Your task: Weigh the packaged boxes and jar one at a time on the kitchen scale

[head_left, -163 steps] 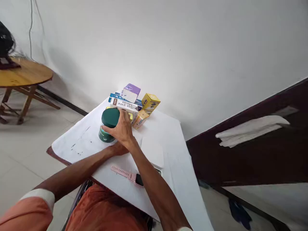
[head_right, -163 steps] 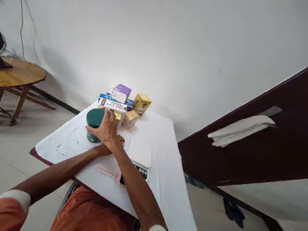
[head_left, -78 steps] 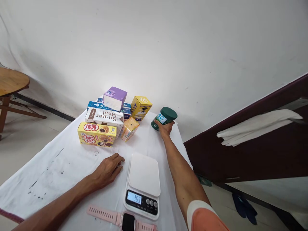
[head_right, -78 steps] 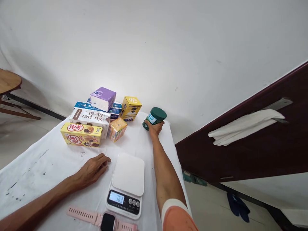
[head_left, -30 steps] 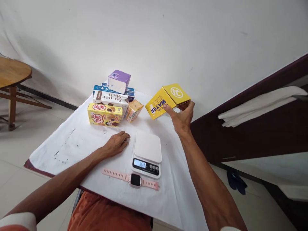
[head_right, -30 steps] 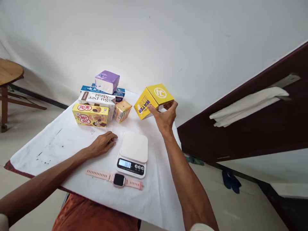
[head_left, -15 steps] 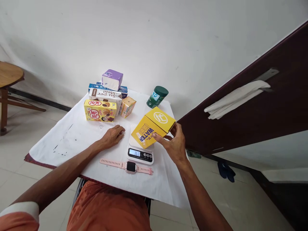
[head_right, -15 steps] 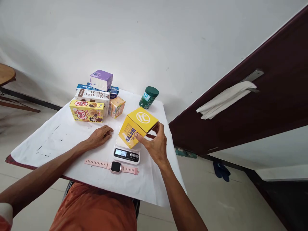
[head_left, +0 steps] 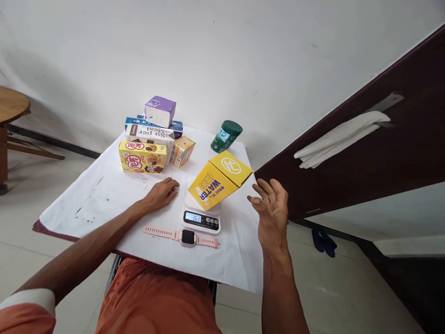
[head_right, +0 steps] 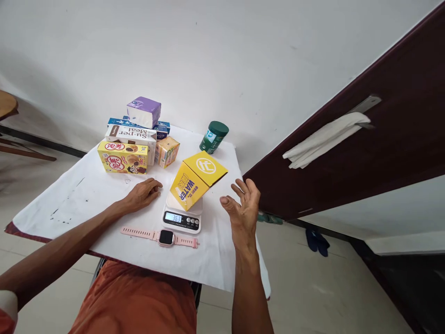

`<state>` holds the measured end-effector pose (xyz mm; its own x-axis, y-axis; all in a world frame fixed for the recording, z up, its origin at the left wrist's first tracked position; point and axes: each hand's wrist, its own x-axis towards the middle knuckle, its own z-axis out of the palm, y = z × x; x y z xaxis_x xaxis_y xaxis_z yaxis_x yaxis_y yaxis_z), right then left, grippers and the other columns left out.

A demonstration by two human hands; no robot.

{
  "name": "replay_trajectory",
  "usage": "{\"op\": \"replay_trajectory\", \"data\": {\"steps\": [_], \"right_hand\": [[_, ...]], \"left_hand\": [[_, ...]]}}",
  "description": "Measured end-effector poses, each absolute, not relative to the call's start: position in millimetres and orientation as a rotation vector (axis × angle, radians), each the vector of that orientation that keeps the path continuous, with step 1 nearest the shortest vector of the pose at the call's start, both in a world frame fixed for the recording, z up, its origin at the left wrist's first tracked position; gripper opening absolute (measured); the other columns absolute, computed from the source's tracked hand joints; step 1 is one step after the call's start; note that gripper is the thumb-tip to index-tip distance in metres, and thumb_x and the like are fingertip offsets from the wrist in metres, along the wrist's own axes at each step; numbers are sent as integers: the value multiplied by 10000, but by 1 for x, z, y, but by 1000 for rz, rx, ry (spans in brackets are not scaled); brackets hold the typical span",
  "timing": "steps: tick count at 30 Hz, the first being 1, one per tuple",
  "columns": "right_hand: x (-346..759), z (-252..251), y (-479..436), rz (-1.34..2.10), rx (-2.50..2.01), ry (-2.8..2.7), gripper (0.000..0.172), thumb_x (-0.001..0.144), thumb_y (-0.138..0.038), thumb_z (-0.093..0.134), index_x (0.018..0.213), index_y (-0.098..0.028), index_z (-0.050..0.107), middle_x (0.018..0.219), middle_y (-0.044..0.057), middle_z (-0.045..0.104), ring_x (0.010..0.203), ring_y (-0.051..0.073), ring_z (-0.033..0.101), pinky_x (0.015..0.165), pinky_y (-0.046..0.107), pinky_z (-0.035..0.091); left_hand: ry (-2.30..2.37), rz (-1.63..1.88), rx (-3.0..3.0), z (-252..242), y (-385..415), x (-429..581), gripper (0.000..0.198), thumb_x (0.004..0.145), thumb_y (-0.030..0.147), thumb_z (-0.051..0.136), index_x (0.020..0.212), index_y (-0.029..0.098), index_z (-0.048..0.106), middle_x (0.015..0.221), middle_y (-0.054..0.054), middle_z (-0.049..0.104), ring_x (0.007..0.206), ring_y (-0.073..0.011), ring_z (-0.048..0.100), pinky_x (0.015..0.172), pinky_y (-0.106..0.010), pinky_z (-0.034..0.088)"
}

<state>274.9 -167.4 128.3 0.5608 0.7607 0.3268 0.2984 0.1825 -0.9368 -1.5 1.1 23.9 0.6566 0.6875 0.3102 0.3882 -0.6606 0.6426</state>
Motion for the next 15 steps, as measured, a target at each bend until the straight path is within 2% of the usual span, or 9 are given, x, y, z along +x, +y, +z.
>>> {"op": "replay_trajectory", "data": {"steps": [8, 10, 13, 15], "right_hand": [[264, 111, -155, 533, -1573, -1076, 1135, 608, -641, 934, 1544, -332, 372, 1678, 181, 426, 1523, 395, 464, 1109, 634, 520], [254, 105, -145, 555, -1620, -1133, 1079, 589, -606, 951, 1480, -332, 408, 1623, 160, 490, 1477, 382, 514, 1073, 615, 551], [241, 99, -133, 580, -1653, -1150, 929, 608, -589, 947, 1345, -299, 461, 1426, 130, 638, 1315, 348, 642, 1009, 563, 598], [239, 98, -129, 579, -1648, -1123, 887, 604, -588, 951, 1287, -286, 473, 1330, 117, 686, 1242, 336, 682, 981, 541, 615]], "left_hand": [[820, 765, 2348, 27, -1, -3, 184, 949, 186, 564, 1109, 189, 654, 966, -44, 654, 784, -165, 626, 769, -315, 518], [817, 769, 2342, 28, -1, -3, 182, 950, 185, 559, 1106, 192, 652, 966, -45, 659, 787, -168, 633, 762, -313, 519], [820, 770, 2335, 27, -1, -3, 176, 953, 196, 561, 1107, 196, 648, 981, -48, 667, 783, -169, 645, 753, -311, 522], [824, 765, 2335, 27, -1, -2, 172, 954, 198, 563, 1105, 196, 644, 994, -49, 669, 771, -165, 648, 749, -309, 526]]}}
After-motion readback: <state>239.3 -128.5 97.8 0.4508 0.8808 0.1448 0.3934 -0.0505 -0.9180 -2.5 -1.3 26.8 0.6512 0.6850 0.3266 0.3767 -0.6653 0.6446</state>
